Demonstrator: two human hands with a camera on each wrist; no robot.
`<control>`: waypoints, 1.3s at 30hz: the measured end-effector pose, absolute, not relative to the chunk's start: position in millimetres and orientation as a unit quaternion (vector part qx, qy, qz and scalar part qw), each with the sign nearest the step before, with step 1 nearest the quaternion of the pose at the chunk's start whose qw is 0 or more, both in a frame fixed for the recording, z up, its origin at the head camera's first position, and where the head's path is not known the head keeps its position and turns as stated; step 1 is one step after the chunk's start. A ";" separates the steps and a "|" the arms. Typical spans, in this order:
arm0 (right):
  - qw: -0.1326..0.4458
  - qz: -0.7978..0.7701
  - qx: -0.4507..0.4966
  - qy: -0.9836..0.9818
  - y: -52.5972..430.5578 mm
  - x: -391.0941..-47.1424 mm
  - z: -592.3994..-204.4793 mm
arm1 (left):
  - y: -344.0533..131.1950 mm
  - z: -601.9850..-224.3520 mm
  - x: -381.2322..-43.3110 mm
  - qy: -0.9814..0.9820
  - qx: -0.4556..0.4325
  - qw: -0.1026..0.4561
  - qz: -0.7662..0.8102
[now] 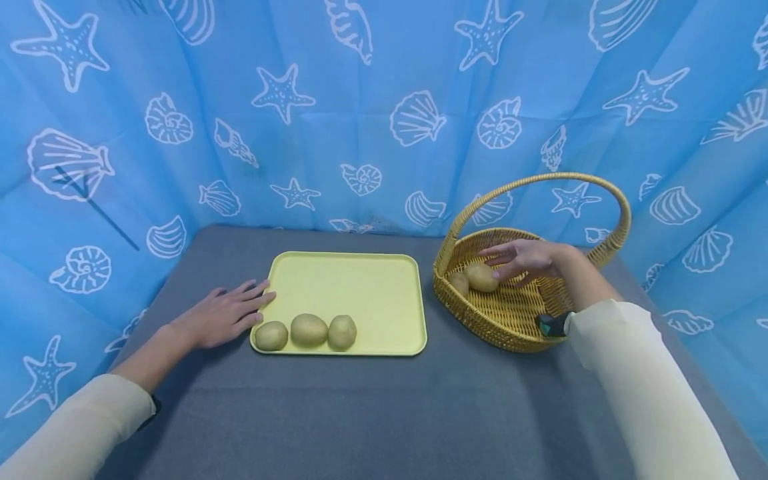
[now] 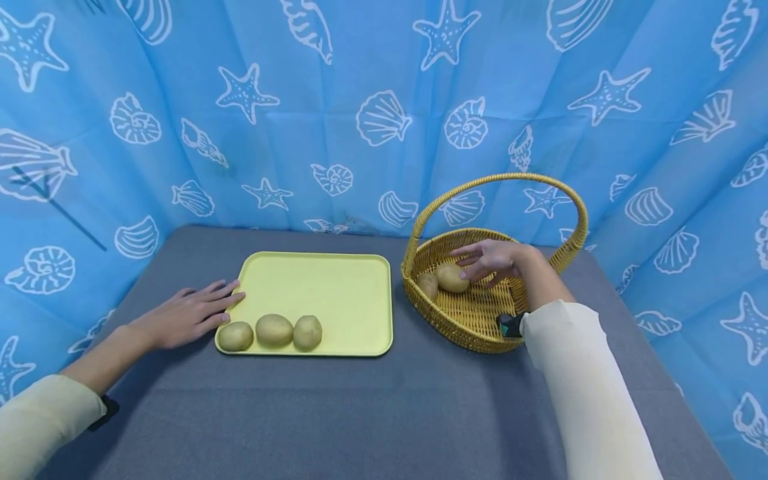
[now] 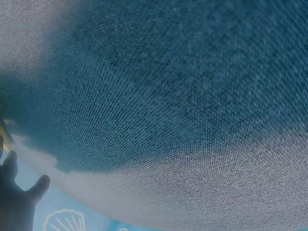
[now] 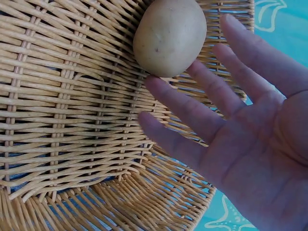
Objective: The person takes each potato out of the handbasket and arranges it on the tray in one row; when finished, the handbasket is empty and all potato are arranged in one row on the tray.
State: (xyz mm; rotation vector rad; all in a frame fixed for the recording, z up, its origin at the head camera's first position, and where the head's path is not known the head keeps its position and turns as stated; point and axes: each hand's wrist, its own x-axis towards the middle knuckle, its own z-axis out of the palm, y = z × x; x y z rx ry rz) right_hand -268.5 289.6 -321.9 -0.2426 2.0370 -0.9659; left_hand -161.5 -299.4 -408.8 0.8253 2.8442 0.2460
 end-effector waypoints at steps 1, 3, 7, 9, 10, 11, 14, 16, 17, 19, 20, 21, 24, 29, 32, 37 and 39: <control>0.427 -0.383 -0.090 0.814 289.6 -268.5 -321.6 | -299.4 -408.7 -161.4 0.954 0.276 0.085 0.082; 0.435 -0.377 -0.081 0.814 289.2 -269.3 -321.9 | -299.7 -408.7 -161.4 0.954 0.277 0.084 0.080; 0.456 -0.387 -0.064 0.799 285.4 -270.3 -323.5 | -299.8 -409.4 -161.3 0.954 0.277 0.082 0.081; 0.460 -0.393 -0.059 0.794 282.7 -270.8 -325.1 | -299.7 -410.0 -161.1 0.954 0.278 0.075 0.086; 0.460 -0.395 -0.058 0.793 281.2 -270.7 -325.6 | -299.9 -410.9 -161.4 0.953 0.281 0.072 0.086; 0.457 -0.396 -0.055 0.795 279.5 -270.6 -325.8 | -300.0 -411.2 -161.5 0.953 0.282 0.067 0.089; 0.451 -0.388 -0.059 0.801 274.6 -270.3 -327.3 | -300.3 -412.0 -161.2 0.953 0.283 0.061 0.092; 0.443 -0.376 -0.062 0.812 271.2 -269.8 -328.0 | -300.5 -412.4 -161.6 0.953 0.283 0.064 0.091; 0.438 -0.367 -0.065 0.818 269.3 -269.2 -328.2 | -300.0 -411.6 -161.3 0.953 0.280 0.067 0.092; 0.431 -0.348 -0.077 0.829 265.6 -268.4 -328.8 | -299.7 -410.9 -161.6 0.954 0.278 0.073 0.089; 0.427 -0.339 -0.083 0.834 264.0 -268.1 -329.0 | -299.4 -410.5 -161.6 0.954 0.277 0.076 0.086; 0.423 -0.332 -0.087 0.839 262.3 -267.8 -329.1 | -299.2 -410.3 -161.7 0.954 0.277 0.078 0.084; 0.415 -0.315 -0.101 0.847 259.2 -267.1 -329.0 | -298.5 -409.8 -161.4 0.954 0.276 0.080 0.081; 0.409 -0.305 -0.120 0.851 261.3 -266.6 -327.5 | -297.6 -411.1 -161.0 0.954 0.278 0.079 0.081; 0.406 -0.296 -0.139 0.854 264.8 -264.4 -323.2 | -297.9 -411.2 -161.1 0.954 0.278 0.081 0.081; 0.371 -0.246 -0.186 0.876 268.6 -256.9 -310.7 | -298.8 -410.3 -161.7 0.954 0.276 0.081 0.083; 0.355 -0.229 -0.208 0.882 268.9 -253.1 -305.5 | -299.4 -410.0 -161.8 0.955 0.273 0.083 0.080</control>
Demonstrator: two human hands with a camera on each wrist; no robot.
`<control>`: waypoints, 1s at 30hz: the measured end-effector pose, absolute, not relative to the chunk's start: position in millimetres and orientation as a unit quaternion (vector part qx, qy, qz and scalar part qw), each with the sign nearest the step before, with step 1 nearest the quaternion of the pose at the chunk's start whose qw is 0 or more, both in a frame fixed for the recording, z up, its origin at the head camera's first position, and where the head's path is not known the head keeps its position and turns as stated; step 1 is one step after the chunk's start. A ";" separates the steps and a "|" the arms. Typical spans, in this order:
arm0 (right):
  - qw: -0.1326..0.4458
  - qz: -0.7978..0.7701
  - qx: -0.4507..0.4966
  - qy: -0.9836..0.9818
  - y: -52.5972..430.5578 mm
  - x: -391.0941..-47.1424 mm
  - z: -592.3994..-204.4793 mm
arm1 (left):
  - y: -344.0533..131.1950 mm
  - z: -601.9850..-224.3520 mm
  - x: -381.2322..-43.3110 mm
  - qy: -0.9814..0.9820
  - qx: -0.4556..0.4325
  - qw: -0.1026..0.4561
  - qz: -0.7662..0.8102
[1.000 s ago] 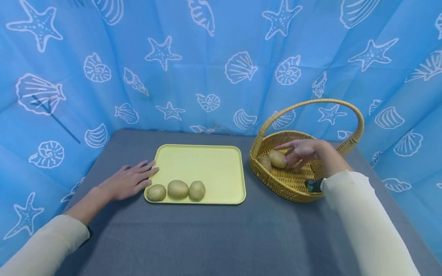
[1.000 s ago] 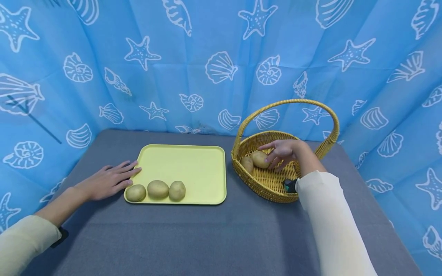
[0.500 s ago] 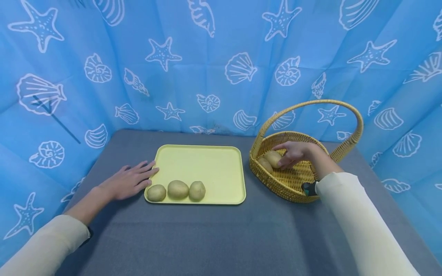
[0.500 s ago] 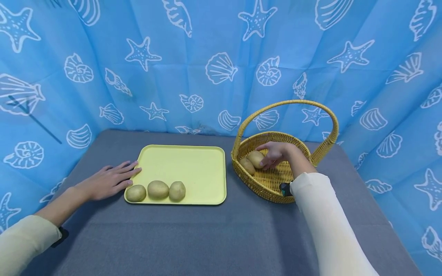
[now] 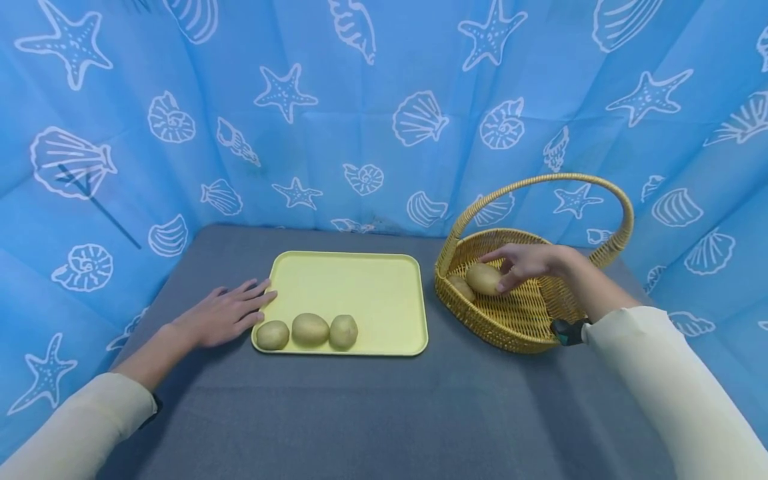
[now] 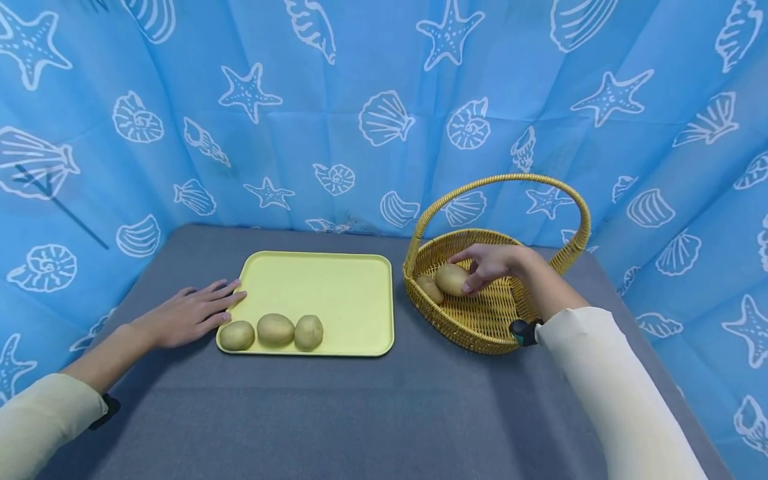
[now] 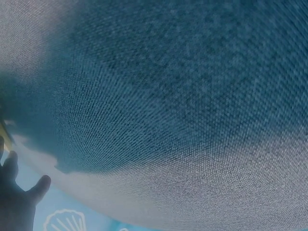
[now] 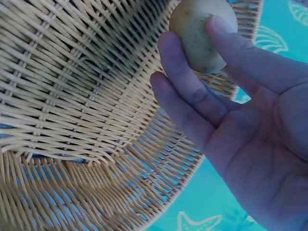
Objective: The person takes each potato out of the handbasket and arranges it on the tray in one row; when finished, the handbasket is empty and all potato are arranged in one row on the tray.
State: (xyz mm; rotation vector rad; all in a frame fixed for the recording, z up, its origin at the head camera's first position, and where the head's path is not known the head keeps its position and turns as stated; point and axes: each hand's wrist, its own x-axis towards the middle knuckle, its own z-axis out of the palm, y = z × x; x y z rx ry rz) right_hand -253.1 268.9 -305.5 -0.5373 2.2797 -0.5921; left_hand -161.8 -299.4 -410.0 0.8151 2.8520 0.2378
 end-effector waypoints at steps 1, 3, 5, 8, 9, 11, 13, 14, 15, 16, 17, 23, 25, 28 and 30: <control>0.345 -0.224 -0.217 0.885 268.9 -250.6 -303.0 | -299.5 -409.7 -161.7 0.955 0.273 0.083 0.078; 0.327 -0.217 -0.240 0.888 269.1 -244.8 -298.4 | -299.4 -408.6 -161.3 0.955 0.273 0.084 0.076; 0.311 -0.217 -0.263 0.887 269.1 -238.7 -294.4 | -299.3 -408.2 -161.2 0.955 0.274 0.085 0.077; 0.301 -0.224 -0.286 0.882 270.0 -229.6 -286.4 | -299.5 -407.7 -161.2 0.954 0.276 0.086 0.079; 0.304 -0.230 -0.291 0.878 270.4 -227.0 -283.4 | -299.5 -407.5 -161.2 0.954 0.276 0.087 0.080; 0.315 -0.242 -0.294 0.869 270.2 -221.7 -276.2 | -299.6 -407.6 -161.2 0.954 0.276 0.087 0.079; 0.324 -0.253 -0.299 0.861 268.8 -217.0 -269.8 | -299.9 -407.7 -161.2 0.954 0.274 0.087 0.079; 0.326 -0.256 -0.305 0.858 267.1 -214.7 -267.4 | -300.1 -408.0 -161.5 0.955 0.274 0.086 0.078; 0.329 -0.260 -0.307 0.854 264.7 -212.3 -265.3 | -300.2 -408.3 -161.8 0.955 0.273 0.086 0.079; 0.332 -0.264 -0.310 0.851 261.4 -209.8 -263.5 | -300.5 -408.9 -162.1 0.955 0.274 0.083 0.079; 0.330 -0.263 -0.319 0.849 257.5 -207.4 -262.2 | -300.7 -409.4 -162.3 0.955 0.273 0.082 0.081; 0.342 -0.258 -0.364 0.827 222.7 -191.7 -262.8 | -300.4 -411.9 -162.4 0.954 0.277 0.075 0.087; 0.349 -0.254 -0.378 0.819 209.4 -186.8 -265.4 | -300.0 -411.4 -162.1 0.954 0.278 0.076 0.084; 0.348 -0.234 -0.407 0.812 190.2 -181.5 -272.8 | -299.2 -410.0 -161.8 0.954 0.277 0.080 0.079; 0.340 -0.214 -0.428 0.810 179.0 -179.3 -278.9 | -298.5 -409.5 -162.0 0.954 0.277 0.082 0.077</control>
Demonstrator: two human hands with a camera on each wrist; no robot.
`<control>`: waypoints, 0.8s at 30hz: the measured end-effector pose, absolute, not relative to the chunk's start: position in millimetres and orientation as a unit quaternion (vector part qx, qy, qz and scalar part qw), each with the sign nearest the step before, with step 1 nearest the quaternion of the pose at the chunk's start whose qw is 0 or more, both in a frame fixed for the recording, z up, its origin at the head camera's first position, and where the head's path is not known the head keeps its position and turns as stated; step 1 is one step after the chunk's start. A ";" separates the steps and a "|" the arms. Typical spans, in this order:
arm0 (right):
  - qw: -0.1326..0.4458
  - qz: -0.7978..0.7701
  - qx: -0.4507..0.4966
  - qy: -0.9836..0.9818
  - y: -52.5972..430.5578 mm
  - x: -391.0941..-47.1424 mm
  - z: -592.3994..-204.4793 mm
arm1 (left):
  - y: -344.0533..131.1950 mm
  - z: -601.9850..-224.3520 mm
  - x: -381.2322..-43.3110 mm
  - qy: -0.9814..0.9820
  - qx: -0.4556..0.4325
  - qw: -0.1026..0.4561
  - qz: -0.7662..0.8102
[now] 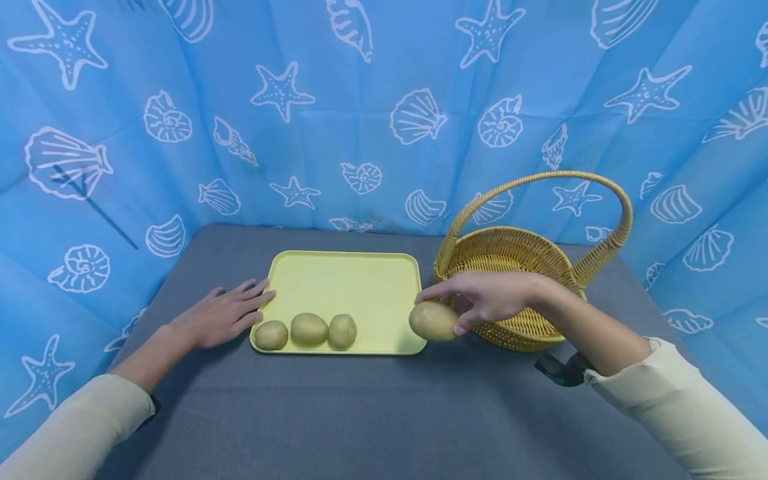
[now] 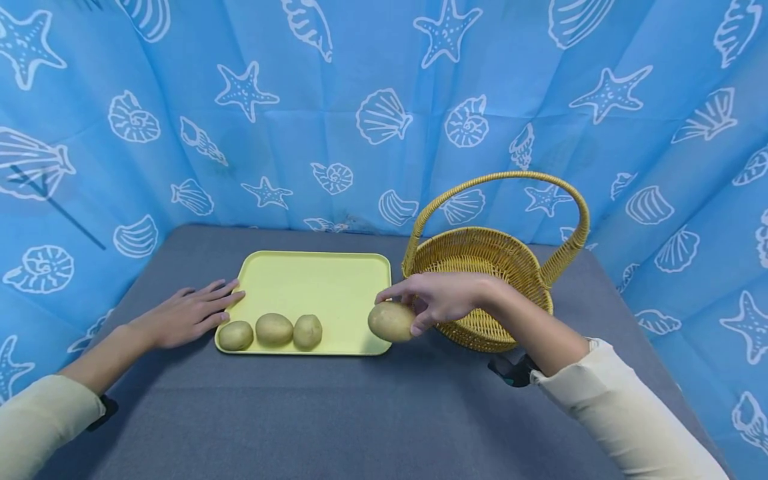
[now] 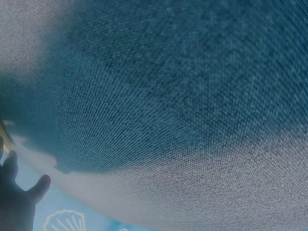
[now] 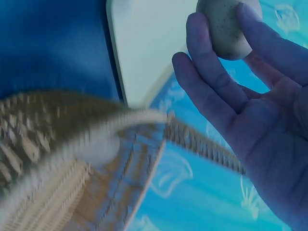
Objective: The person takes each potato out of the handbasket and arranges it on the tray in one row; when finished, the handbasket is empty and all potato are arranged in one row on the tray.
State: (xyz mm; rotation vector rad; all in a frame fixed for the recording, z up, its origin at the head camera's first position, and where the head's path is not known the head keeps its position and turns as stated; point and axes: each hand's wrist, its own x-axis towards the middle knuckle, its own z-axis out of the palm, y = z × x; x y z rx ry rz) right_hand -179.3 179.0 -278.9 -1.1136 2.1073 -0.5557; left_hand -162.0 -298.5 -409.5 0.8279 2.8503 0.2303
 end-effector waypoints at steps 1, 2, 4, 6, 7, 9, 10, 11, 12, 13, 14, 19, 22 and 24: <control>0.333 -0.200 -0.437 0.811 173.7 -178.8 -282.2 | -298.3 -409.4 -162.0 0.954 0.277 0.082 0.077; 0.328 -0.188 -0.443 0.813 168.6 -178.1 -285.1 | -298.2 -409.4 -162.0 0.954 0.278 0.082 0.077; 0.323 -0.173 -0.447 0.816 159.2 -176.8 -290.6 | -298.1 -409.4 -162.2 0.954 0.278 0.082 0.078; 0.323 -0.169 -0.448 0.816 151.1 -176.6 -297.2 | -298.3 -409.4 -162.2 0.954 0.277 0.082 0.080; 0.324 -0.171 -0.448 0.816 146.7 -176.5 -300.7 | -298.6 -409.4 -162.2 0.954 0.277 0.081 0.080; 0.327 -0.176 -0.450 0.812 138.5 -177.6 -308.6 | -299.2 -410.3 -162.4 0.954 0.276 0.081 0.079; 0.327 -0.177 -0.454 0.810 134.5 -178.6 -313.1 | -299.5 -410.7 -162.5 0.955 0.276 0.081 0.079; 0.332 -0.180 -0.457 0.805 131.1 -179.9 -317.7 | -299.7 -411.4 -162.7 0.955 0.276 0.081 0.079; 0.334 -0.180 -0.458 0.804 127.8 -181.3 -321.8 | -300.0 -412.2 -163.1 0.955 0.274 0.082 0.079; 0.337 -0.180 -0.457 0.803 124.7 -182.6 -325.8 | -300.0 -412.7 -163.4 0.955 0.275 0.081 0.078; 0.341 -0.180 -0.456 0.802 122.2 -184.2 -329.8 | -300.0 -413.1 -163.8 0.955 0.275 0.081 0.078; 0.342 -0.186 -0.452 0.803 113.6 -189.8 -344.9 | -299.6 -413.0 -163.5 0.954 0.277 0.078 0.080; 0.332 -0.200 -0.453 0.803 109.7 -191.6 -352.9 | -299.8 -412.0 -162.5 0.953 0.280 0.076 0.085; 0.328 -0.214 -0.451 0.802 107.2 -192.6 -357.5 | -300.1 -411.3 -161.9 0.953 0.280 0.075 0.090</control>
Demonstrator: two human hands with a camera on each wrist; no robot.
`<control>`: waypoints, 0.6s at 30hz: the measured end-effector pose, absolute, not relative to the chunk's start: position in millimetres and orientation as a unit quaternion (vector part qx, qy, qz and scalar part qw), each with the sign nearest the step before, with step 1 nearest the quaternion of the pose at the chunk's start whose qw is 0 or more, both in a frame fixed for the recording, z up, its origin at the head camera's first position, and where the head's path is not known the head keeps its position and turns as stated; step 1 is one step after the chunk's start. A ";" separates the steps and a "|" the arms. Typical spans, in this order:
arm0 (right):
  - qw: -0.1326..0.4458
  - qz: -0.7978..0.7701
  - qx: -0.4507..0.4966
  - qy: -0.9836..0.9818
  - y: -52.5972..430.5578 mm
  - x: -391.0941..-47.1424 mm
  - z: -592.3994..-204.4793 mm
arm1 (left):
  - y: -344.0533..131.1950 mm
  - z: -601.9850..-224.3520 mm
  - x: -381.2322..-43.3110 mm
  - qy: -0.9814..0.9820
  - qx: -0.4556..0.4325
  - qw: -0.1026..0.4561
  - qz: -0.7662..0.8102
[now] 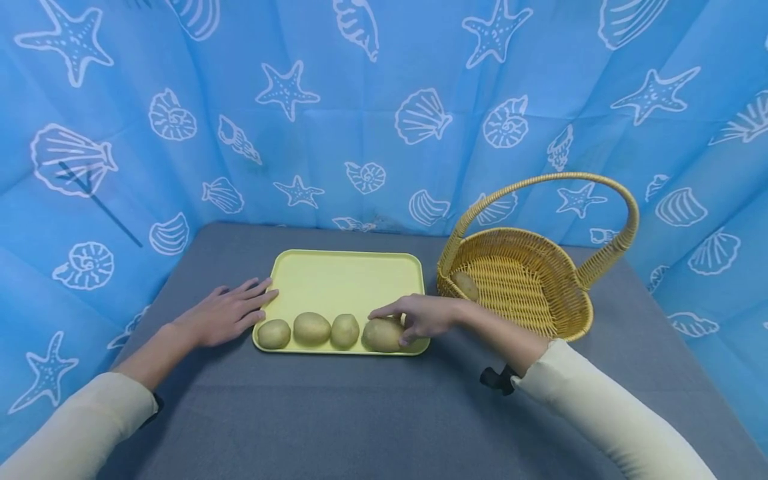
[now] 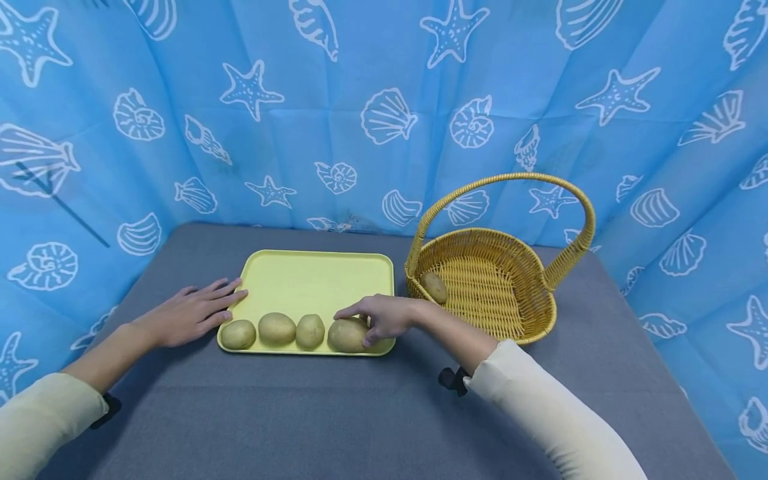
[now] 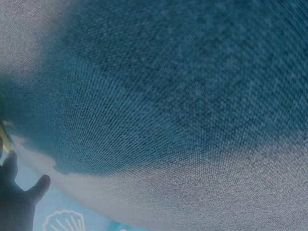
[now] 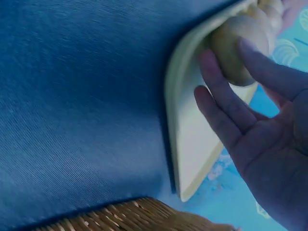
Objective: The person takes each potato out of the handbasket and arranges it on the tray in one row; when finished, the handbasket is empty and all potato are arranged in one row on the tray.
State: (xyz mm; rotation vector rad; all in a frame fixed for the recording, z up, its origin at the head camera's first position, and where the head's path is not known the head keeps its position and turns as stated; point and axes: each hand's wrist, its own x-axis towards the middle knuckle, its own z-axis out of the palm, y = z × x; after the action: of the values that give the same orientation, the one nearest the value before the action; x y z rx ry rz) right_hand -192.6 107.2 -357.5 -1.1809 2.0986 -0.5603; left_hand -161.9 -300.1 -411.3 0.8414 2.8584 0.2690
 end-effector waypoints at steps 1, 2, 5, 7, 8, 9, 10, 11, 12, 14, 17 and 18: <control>0.329 -0.221 -0.445 0.803 106.5 -192.9 -359.3 | -299.9 -411.3 -161.7 0.953 0.281 0.073 0.091; 0.328 -0.226 -0.443 0.803 105.9 -193.4 -360.8 | -299.5 -411.1 -161.5 0.952 0.282 0.072 0.092; 0.329 -0.234 -0.438 0.803 104.0 -194.2 -362.5 | -299.4 -410.5 -161.0 0.953 0.279 0.073 0.093; 0.329 -0.232 -0.437 0.804 102.7 -194.3 -362.6 | -299.8 -409.9 -160.8 0.953 0.278 0.076 0.092; 0.329 -0.232 -0.439 0.804 101.8 -194.5 -363.1 | -300.0 -409.6 -160.6 0.953 0.277 0.078 0.092; 0.327 -0.231 -0.440 0.804 101.1 -194.3 -363.0 | -300.5 -409.6 -160.6 0.954 0.275 0.080 0.091; 0.326 -0.229 -0.441 0.804 100.4 -194.2 -362.9 | -300.8 -409.4 -160.7 0.954 0.275 0.080 0.090; 0.323 -0.226 -0.443 0.805 99.9 -194.0 -362.7 | -300.8 -409.3 -160.9 0.954 0.274 0.081 0.090; 0.321 -0.224 -0.443 0.806 99.4 -193.7 -362.6 | -300.8 -409.3 -161.1 0.954 0.274 0.082 0.089; 0.317 -0.218 -0.447 0.808 99.0 -193.1 -362.6 | -300.6 -409.6 -161.8 0.954 0.275 0.083 0.088; 0.314 -0.212 -0.447 0.810 100.1 -192.1 -362.5 | -300.7 -411.8 -162.4 0.953 0.278 0.080 0.089; 0.314 -0.211 -0.448 0.810 101.1 -191.7 -362.6 | -300.6 -412.8 -162.7 0.953 0.279 0.078 0.091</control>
State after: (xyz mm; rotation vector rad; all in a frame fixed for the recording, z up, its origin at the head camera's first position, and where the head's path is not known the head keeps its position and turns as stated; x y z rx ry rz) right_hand -191.7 101.1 -362.6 -1.1801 2.1351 -0.5555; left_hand -162.7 -300.6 -412.8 0.8341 2.8529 0.2723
